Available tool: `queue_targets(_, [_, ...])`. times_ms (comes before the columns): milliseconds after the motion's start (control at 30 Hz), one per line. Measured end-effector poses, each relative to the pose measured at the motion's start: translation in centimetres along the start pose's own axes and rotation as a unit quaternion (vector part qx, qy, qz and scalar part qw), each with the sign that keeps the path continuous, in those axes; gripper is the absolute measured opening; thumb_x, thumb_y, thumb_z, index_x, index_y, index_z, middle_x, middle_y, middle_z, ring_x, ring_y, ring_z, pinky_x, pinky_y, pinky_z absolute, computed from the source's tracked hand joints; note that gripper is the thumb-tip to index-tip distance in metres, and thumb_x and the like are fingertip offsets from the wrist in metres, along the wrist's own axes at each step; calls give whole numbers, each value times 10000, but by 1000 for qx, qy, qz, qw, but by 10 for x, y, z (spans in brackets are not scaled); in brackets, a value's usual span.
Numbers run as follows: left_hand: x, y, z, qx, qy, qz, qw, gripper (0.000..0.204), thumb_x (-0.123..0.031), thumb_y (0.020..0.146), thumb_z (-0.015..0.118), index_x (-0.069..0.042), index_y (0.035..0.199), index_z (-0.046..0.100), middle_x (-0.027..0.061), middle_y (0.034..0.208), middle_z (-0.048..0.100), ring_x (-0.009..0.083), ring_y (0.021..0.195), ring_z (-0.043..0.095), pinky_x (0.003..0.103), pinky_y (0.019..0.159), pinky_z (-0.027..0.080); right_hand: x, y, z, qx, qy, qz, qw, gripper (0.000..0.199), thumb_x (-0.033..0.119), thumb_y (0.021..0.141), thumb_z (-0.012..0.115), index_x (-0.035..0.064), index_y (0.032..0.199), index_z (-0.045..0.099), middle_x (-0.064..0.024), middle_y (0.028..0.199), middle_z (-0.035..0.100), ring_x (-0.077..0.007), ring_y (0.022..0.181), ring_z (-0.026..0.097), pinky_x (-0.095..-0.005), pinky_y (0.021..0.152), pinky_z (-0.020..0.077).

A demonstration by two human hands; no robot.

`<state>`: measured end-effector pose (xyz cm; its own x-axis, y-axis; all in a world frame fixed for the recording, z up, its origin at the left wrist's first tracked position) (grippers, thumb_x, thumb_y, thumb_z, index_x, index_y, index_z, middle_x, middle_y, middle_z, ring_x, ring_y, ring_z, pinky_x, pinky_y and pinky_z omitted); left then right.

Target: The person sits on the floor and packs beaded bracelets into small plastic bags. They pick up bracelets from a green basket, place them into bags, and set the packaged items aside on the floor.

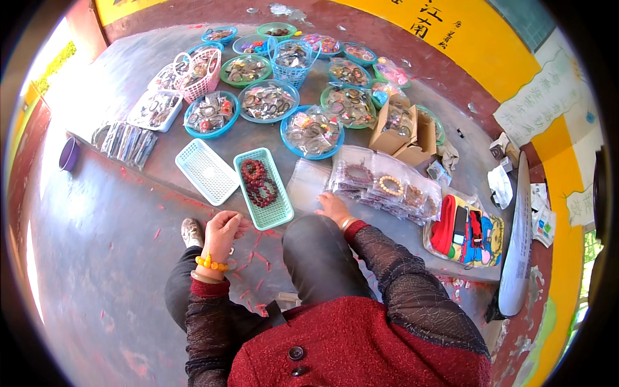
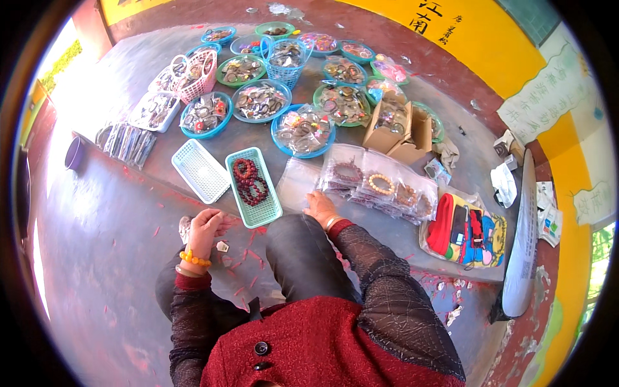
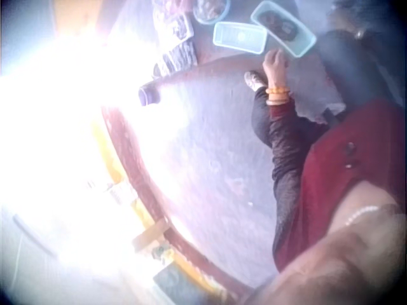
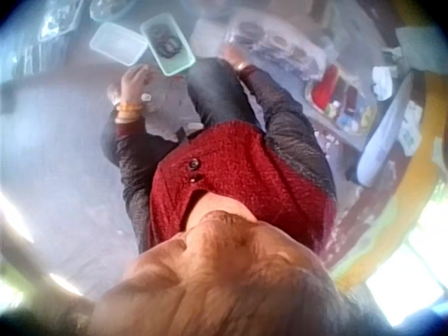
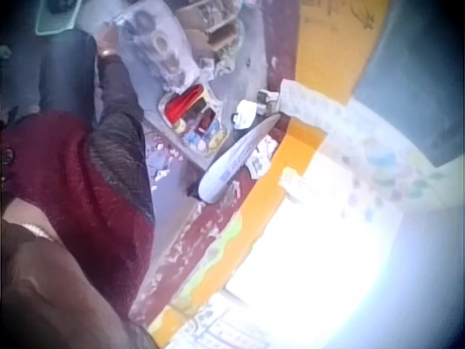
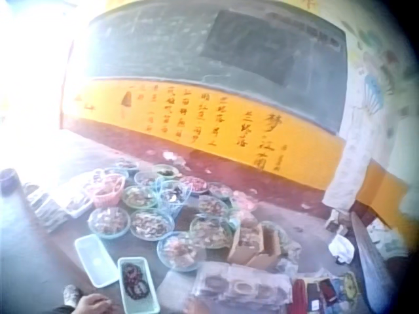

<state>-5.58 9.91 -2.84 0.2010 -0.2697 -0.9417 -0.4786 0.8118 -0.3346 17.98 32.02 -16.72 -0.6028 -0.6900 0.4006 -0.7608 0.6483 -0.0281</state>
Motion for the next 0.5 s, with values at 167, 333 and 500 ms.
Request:
queue_targets(167, [9, 4, -4, 0, 0, -8, 1000, 197, -136, 898, 543, 43, 964, 594, 81, 834, 662, 119, 718, 614, 234, 649, 490, 20, 20, 29, 34, -79, 69, 994, 450, 269, 740, 679, 81, 1123, 536, -113, 1136, 525, -312, 1088, 504, -429, 874, 447])
queue_targets(333, [5, 2, -1, 2, 9, -7, 1000, 189, -121, 896, 529, 43, 954, 602, 76, 832, 661, 121, 716, 617, 236, 648, 490, 10, 25, 43, 26, -101, 73, 992, 262, 208, 764, 622, 106, 1003, 593, -110, 1083, 534, -300, 1055, 510, -427, 837, 459])
queue_targets(500, [4, 1, -1, 10, 8, 2, 1000, 192, -120, 896, 521, 45, 944, 606, 80, 834, 662, 123, 721, 621, 235, 652, 491, 1, 27, 41, -64, -91, 45, 993, 100, 133, 770, 554, 93, 771, 645, -124, 929, 579, -332, 934, 559, -429, 771, 484])
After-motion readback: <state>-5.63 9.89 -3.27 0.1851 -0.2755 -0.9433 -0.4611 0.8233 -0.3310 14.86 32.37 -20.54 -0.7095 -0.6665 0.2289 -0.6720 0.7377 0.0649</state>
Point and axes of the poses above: each hand's wrist, its own y-axis towards the middle knuckle, its own z-axis out of the palm, x = y × z, the point moved 7 cm from there along y, towards the middle knuckle
